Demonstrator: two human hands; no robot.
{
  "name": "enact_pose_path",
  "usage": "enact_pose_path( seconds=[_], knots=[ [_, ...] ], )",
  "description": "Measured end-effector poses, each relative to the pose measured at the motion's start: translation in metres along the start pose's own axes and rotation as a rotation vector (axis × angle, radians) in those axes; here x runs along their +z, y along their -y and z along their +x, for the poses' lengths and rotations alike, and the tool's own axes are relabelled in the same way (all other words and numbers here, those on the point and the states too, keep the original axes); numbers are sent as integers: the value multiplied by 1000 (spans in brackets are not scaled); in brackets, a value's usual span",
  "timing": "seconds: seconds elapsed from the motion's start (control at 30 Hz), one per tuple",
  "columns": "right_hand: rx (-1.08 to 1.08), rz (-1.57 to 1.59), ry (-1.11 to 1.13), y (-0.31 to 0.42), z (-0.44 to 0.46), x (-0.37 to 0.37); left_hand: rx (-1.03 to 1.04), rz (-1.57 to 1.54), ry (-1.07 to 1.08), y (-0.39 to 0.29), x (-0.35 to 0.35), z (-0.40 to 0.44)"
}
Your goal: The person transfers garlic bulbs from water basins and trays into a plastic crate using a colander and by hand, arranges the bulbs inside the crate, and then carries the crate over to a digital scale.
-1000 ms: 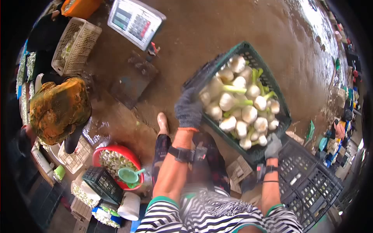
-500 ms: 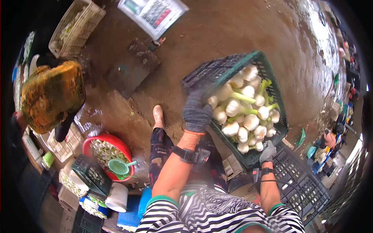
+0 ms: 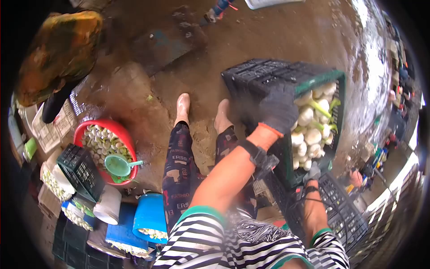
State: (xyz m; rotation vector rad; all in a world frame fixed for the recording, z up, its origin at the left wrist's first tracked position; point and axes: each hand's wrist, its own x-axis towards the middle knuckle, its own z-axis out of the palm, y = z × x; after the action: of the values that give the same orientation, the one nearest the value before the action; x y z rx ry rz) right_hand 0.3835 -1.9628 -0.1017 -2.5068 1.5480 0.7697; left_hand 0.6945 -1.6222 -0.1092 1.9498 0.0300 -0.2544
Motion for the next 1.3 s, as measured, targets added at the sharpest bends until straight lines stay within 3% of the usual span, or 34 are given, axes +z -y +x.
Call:
enact_pose_path(
  seconds=[0.03, 0.07, 0.1, 0.17, 0.23, 0.33, 0.43, 0.47, 0.57, 0.6, 0.63, 0.67, 0.73, 0.77, 0.83, 0.87, 0.9, 0.93, 0.97, 1.0, 1.03, 1.07, 1.13, 1.2, 1.23, 1.3],
  knots=[
    [-292, -314, -32, -3, -1, -2, 44, -12, -1, 0, 6, 2],
    [217, 431, -46, 56, -32, -17, 98, -25, -19, 2, 8, 7],
    [273, 584, -6, 49, -29, -16, 135, -48, -31, 6, 9, 8],
    [-26, -68, -68, -4, 13, 1, 145, -82, -13, 7, 9, 10],
    [-380, -620, -38, 15, -11, -12, 83, -1, 63, 3, 4, 10],
    [-259, -515, -62, 18, -8, -5, 23, 34, 91, 0, 3, 12],
    [44, -59, -143, 23, -9, 1, -13, 38, 111, -8, -2, 9],
    [-359, -592, -137, 37, -33, -15, 22, -21, 107, -6, -1, 9],
    [-533, -395, -176, 6, 0, 9, 185, -63, -93, 33, 24, 4],
    [-429, -400, -166, 19, -11, 4, 70, 27, -32, 36, 24, 1],
    [-612, -471, -203, -5, 21, 17, -59, -144, 23, 17, -14, -27],
    [-375, -425, -110, 8, 13, 12, -33, -142, -50, 32, -18, -45],
    [-341, -522, -81, 10, 23, 12, -193, -252, -35, 45, -63, -90],
    [-391, -727, -59, 15, 20, 7, -204, -191, -51, 85, -67, -107],
    [-418, -661, -5, 19, 16, 1, -408, -117, -76, 121, -111, -160],
    [-453, -665, 24, 21, 9, -5, -476, -69, -119, 171, -119, -186],
    [-555, -618, -18, 11, 21, -3, -455, -22, -219, 175, -154, -224],
    [-520, -335, 96, -30, 81, 20, -599, 29, -204, 188, -180, -255],
    [-248, 125, 333, -9, 61, 9, -682, 174, -144, 180, -215, -284],
    [-185, 221, 449, 7, 54, 5, -895, 92, -442, 242, -202, -319],
    [-110, 310, 559, 25, 46, 0, -1008, 82, -487, 241, -218, -347],
    [-264, 46, 542, 33, 54, -3, -1121, 69, -528, 237, -238, -382],
    [-545, -481, 468, 38, 69, -16, -1145, 194, -250, 243, -275, -442],
    [-784, -1013, 353, 39, 69, -26, -1217, 220, -363, 270, -279, -497],
    [-727, -1056, 114, 52, 43, -34, -1146, 353, -236, 291, -279, -526],
    [-571, -519, -307, 96, -45, -38, -973, 599, 21, 337, -274, -578]
  ],
)
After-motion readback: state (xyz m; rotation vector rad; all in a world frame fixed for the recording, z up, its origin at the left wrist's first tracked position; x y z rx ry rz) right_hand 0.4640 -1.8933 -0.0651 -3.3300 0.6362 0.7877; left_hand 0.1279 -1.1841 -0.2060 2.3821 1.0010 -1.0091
